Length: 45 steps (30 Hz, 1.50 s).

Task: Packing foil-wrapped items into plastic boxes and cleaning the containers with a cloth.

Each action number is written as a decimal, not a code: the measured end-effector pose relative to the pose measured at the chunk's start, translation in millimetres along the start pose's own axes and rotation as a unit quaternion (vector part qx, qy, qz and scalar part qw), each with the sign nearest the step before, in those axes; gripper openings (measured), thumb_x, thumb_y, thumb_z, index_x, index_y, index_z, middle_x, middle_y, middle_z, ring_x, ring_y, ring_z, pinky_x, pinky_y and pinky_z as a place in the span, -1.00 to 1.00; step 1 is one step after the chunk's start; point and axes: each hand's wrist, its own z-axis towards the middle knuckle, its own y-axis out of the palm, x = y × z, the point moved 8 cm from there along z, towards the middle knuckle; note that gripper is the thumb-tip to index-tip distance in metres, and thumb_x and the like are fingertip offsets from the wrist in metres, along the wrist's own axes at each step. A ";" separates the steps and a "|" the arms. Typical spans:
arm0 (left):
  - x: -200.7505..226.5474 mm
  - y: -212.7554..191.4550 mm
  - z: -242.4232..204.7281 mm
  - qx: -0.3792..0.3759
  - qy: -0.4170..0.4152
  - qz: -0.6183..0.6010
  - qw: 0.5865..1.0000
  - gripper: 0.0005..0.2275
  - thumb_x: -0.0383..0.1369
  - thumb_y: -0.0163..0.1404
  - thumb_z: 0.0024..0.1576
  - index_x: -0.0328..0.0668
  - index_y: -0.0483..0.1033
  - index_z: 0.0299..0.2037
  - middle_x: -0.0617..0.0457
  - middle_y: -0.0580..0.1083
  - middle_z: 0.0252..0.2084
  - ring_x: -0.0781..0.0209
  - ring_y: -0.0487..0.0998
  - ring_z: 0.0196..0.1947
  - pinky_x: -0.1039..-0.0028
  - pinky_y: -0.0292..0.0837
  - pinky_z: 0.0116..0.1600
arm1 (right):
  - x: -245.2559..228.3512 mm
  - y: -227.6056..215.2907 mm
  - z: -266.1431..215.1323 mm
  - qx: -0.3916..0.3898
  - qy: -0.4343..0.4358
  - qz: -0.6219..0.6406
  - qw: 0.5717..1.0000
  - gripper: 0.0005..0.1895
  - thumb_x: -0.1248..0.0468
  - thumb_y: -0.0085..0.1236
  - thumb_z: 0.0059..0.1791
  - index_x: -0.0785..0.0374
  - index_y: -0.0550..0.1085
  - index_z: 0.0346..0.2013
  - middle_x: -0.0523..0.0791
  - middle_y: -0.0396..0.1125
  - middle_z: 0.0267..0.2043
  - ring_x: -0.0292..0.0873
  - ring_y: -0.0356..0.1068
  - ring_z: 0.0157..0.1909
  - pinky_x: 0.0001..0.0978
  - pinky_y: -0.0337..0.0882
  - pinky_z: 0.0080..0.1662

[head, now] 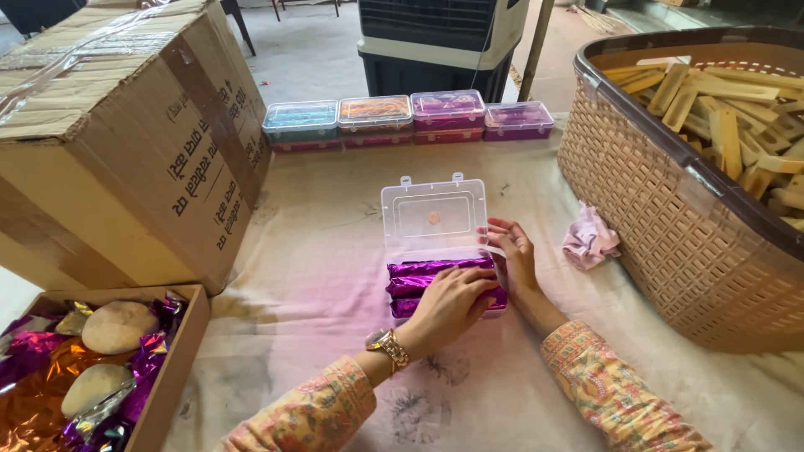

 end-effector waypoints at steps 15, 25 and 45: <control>-23.3 -82.0 25.0 -0.079 -0.156 0.003 0.985 -0.81 -0.17 0.19 0.09 0.05 0.67 -0.16 0.11 0.61 -0.10 0.15 0.63 -0.20 0.33 0.54 -0.12 | -10.5 7.7 -7.3 0.002 0.019 -0.017 1.000 -0.63 0.34 -0.01 0.01 0.32 0.37 0.12 -0.03 0.45 0.00 -0.24 0.45 -0.03 -0.43 0.50 -0.05; -146.7 -121.8 -25.8 -0.189 -0.310 0.119 0.924 -0.83 -0.16 0.19 0.10 -0.02 0.69 -0.31 0.10 0.66 -0.34 0.24 0.67 -0.35 0.38 0.55 -0.18 | -107.9 120.5 -81.7 -0.148 -0.388 -0.516 0.750 -0.84 0.38 0.16 0.01 0.07 0.56 -0.15 -0.18 0.49 -0.03 -0.10 0.43 0.13 -0.18 0.37 0.24; -154.7 -69.0 -47.6 -0.344 -0.371 -0.110 0.856 -0.73 -0.19 0.05 0.17 -0.25 0.69 -0.23 0.01 0.66 -0.35 0.23 0.72 -0.39 0.39 0.66 -0.32 | -65.4 202.8 -125.1 -0.389 -0.282 -0.555 0.679 -0.71 0.23 0.15 -0.01 0.18 0.50 0.00 -0.06 0.39 0.11 0.03 0.33 0.15 -0.08 0.33 0.18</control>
